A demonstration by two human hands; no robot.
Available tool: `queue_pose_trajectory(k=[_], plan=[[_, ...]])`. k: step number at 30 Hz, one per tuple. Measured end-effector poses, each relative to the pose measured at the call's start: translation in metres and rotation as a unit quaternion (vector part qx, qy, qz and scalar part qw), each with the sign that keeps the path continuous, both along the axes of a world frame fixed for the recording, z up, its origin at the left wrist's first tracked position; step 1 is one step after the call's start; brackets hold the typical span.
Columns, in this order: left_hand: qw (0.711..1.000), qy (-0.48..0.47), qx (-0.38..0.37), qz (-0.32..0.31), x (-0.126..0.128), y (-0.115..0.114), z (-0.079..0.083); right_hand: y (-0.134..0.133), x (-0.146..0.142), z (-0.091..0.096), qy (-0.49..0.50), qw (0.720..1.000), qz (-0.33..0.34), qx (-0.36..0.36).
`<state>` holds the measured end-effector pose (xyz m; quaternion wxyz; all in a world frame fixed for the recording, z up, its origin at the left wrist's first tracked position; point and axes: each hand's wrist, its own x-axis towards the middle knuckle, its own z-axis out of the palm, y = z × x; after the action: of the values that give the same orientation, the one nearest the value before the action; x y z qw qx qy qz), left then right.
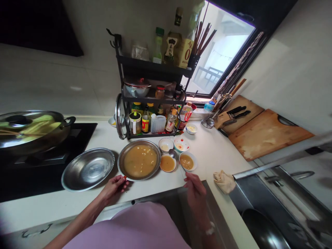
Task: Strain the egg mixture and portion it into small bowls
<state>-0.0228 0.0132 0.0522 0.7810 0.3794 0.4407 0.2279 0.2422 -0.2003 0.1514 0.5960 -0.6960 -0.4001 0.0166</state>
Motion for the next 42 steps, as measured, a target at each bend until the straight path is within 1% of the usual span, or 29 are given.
queue_pose_trajectory(k=[1,4,7,15,18,21,25,30,35,42], plan=[[1.0,0.0,-0.001,0.001,0.0,0.0,0.0,0.006,-0.007,-0.003,-0.001,0.999,0.031,-0.014],[1.0,0.003,0.0,-0.002,0.001,0.0,0.002,0.027,-0.028,-0.014,0.008,0.993,0.115,-0.024],[1.0,0.008,0.002,-0.005,0.001,0.0,0.002,0.05,-0.04,-0.027,0.022,0.984,0.171,-0.036],[1.0,0.002,0.009,-0.006,0.001,-0.001,0.001,0.111,-0.05,-0.055,0.035,0.972,0.227,-0.054],[1.0,0.0,0.005,0.0,0.001,0.0,-0.001,0.127,-0.061,-0.059,0.07,0.964,0.246,-0.065],[1.0,0.003,0.003,0.006,0.002,0.0,-0.003,0.137,-0.07,-0.06,0.128,0.962,0.229,-0.076],[1.0,-0.003,0.002,0.007,0.003,-0.001,-0.003,0.136,-0.069,-0.059,0.215,0.956,0.182,-0.083],[1.0,-0.003,0.001,0.009,0.003,-0.001,-0.001,0.125,-0.056,-0.056,0.31,0.942,0.12,-0.04],[1.0,0.004,0.001,0.002,0.002,-0.001,-0.001,0.106,-0.044,-0.051,0.334,0.939,0.076,-0.009],[1.0,0.005,-0.003,-0.002,0.001,0.0,0.0,0.082,-0.035,-0.04,0.358,0.933,0.029,0.021]])
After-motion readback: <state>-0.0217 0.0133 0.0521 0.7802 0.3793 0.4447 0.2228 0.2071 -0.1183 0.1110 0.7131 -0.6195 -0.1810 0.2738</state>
